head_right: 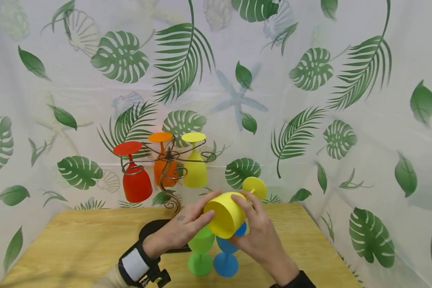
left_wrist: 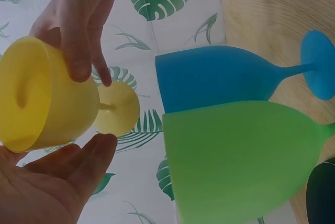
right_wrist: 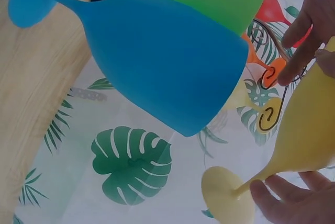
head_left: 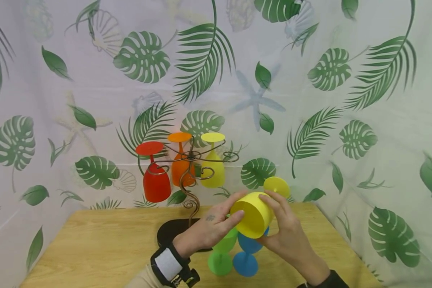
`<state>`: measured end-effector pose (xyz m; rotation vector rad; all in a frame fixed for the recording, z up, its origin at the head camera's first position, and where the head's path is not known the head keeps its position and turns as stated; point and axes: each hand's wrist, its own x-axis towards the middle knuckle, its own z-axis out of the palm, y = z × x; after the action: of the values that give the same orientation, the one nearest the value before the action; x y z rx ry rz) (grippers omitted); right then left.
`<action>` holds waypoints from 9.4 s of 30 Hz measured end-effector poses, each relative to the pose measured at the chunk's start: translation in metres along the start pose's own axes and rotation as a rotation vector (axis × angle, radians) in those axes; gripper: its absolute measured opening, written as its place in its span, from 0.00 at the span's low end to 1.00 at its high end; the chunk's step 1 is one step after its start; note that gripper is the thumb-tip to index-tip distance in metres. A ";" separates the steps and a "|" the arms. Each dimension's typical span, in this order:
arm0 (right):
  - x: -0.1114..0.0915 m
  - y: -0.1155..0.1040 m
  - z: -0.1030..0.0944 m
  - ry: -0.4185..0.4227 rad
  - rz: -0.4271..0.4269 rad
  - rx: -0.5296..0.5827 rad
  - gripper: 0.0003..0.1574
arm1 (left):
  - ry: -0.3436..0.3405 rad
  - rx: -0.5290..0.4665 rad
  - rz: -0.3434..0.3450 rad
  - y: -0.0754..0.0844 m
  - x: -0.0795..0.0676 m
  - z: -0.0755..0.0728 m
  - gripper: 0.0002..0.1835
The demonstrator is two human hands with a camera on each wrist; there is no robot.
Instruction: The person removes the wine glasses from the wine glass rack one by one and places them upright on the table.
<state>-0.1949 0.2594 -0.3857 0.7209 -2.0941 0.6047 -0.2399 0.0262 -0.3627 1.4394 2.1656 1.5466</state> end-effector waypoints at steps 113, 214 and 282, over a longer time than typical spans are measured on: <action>-0.089 0.053 0.017 -0.288 0.992 0.213 0.55 | -0.309 0.699 -0.046 -0.018 0.030 0.050 0.30; 0.109 0.039 0.075 -0.499 0.517 0.190 0.56 | 0.247 0.443 -0.216 -0.044 -0.009 -0.042 0.34; 0.162 0.042 0.145 -0.440 0.488 0.030 0.51 | 0.203 0.422 -0.263 -0.051 -0.021 -0.048 0.37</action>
<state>-0.3831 0.1530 -0.3392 0.3726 -2.7082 0.7948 -0.2876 -0.0232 -0.3886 1.0577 2.7979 1.2422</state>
